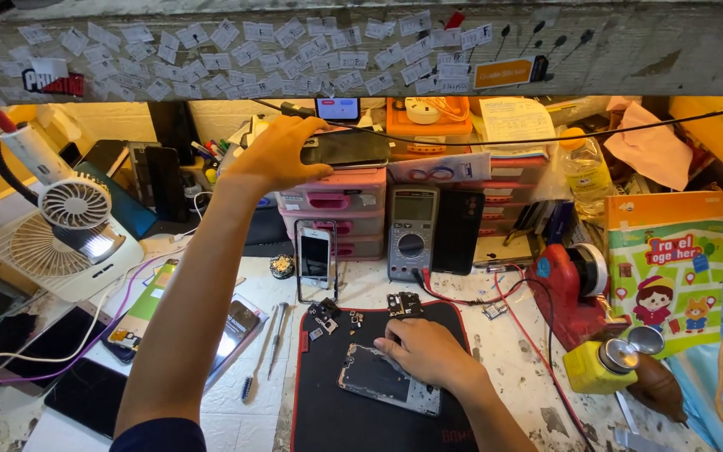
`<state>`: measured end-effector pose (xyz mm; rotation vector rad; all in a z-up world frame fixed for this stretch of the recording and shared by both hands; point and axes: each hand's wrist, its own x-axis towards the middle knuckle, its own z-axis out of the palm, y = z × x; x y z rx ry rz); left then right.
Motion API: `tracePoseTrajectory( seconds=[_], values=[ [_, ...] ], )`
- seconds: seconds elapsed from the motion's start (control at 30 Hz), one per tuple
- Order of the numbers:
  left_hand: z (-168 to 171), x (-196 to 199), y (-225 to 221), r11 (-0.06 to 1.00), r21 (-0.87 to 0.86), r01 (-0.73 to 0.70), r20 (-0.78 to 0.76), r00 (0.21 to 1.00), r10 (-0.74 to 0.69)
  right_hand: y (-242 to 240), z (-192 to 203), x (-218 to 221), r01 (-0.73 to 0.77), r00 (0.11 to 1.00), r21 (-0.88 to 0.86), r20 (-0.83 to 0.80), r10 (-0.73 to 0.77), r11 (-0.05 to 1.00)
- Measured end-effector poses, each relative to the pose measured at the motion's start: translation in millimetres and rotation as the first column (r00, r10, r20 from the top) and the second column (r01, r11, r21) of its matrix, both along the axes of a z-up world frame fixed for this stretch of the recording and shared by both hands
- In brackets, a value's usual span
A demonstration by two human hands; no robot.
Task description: Inspecting and assembling internal components of a mobile phone at a repair station.
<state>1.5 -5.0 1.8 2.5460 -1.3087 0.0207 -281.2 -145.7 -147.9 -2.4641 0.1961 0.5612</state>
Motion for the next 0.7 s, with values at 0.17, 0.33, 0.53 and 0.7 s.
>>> tracePoseTrajectory(
  seconds=[0.17,0.33,0.53,0.7],
  values=[
    [0.7,1.6,-3.7,1.0,0.008,-0.006,0.021,1.0,0.006,-1.9,-3.9,2.3,-0.021,0.999,-0.018,0.036,0.021,1.0],
    [6.0,-14.8,-9.4,0.998,-0.016,-0.069,0.0,0.998,0.069,-10.6,-2.5,-5.6,-0.045,0.991,0.029,0.129,0.041,0.999],
    [18.8,-29.0,-11.6,0.985,0.102,-0.137,-0.077,0.986,0.145,-37.7,-8.7,-8.5,0.062,0.994,0.02,0.091,-0.063,0.998],
    [25.9,-30.9,-14.4,0.97,0.149,-0.193,-0.034,0.979,0.2,-54.5,-18.5,-11.4,0.137,0.987,-0.014,0.088,-0.136,0.99]
  ],
)
